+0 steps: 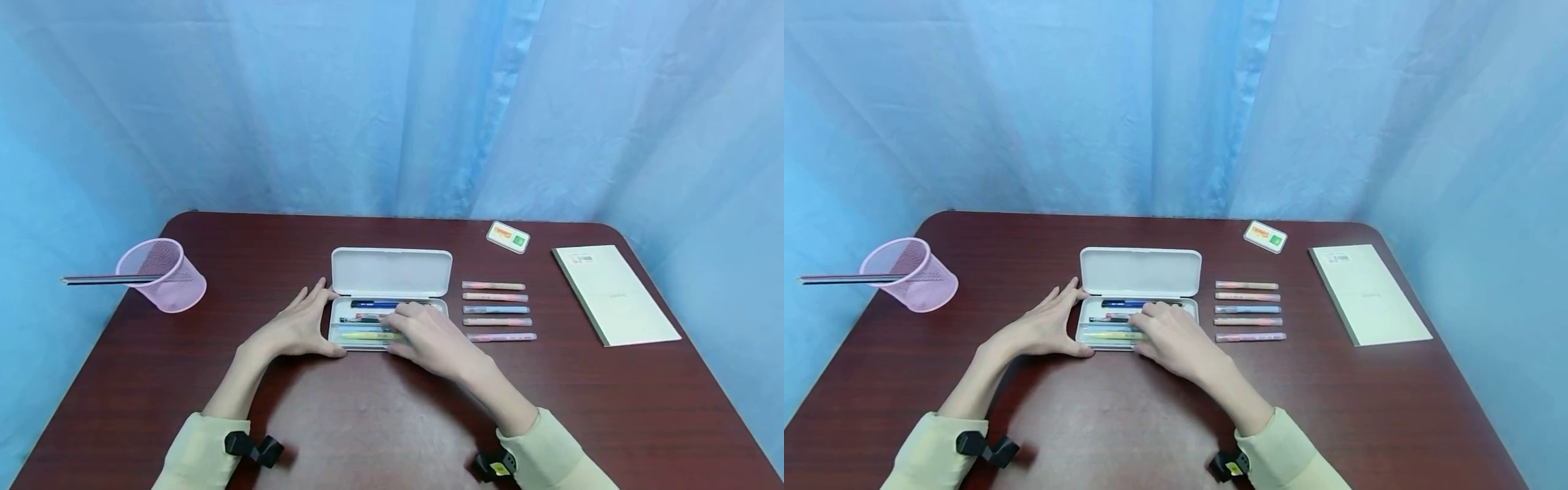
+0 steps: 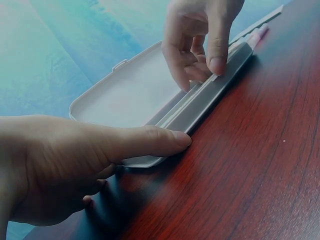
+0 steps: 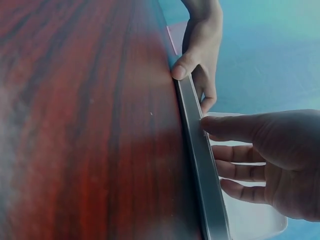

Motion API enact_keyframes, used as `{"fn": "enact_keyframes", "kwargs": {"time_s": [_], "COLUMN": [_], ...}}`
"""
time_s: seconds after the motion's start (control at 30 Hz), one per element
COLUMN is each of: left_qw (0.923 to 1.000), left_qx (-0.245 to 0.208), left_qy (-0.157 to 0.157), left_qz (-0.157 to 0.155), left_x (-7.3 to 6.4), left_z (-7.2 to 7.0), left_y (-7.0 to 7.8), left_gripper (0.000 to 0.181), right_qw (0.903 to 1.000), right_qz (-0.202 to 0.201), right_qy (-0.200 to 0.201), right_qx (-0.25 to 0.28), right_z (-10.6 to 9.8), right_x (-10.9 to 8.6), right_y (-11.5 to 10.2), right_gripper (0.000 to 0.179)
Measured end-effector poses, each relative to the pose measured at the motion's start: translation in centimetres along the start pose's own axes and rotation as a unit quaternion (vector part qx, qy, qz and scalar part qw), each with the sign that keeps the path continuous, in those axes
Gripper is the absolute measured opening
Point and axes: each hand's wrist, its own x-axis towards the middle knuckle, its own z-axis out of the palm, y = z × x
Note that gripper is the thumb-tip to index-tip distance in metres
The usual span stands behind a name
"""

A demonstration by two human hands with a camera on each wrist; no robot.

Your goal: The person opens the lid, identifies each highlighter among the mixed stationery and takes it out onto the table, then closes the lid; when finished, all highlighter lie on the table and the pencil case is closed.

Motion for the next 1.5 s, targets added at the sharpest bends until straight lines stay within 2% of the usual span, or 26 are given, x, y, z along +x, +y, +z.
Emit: {"fn": "enact_keyframes", "kwargs": {"time_s": [0.27,0.47,0.67,1.17,1.5], "left_qw": [1.0000,1.0000,1.0000,1.0000,1.0000], "left_qx": [0.003,0.000,0.002,0.000,-0.004], "left_qy": [0.002,0.003,0.002,0.001,0.003], "left_qz": [0.002,0.001,0.002,0.001,0.004], "left_x": [0.19,0.08,0.05,-0.06,-0.12], "left_z": [0.05,0.06,0.06,0.08,-0.02], "left_y": [0.02,0.04,-0.03,0.00,0.01], "left_gripper": [0.099,0.098,0.097,0.098,0.099], "right_qw": [0.9997,0.9992,0.9990,0.9996,0.9996], "right_qz": [0.013,0.039,0.045,0.004,0.003], "right_qy": [0.017,0.003,-0.003,0.021,0.020], "right_qx": [-0.006,0.002,0.007,0.019,0.022], "right_z": [0.54,0.82,0.79,0.96,0.89], "right_x": [-0.08,-0.10,-0.10,-0.11,0.03], "right_y": [-0.42,-0.66,-0.81,-0.82,-0.89], "right_gripper": [0.017,0.013,0.014,0.007,0.006]}}
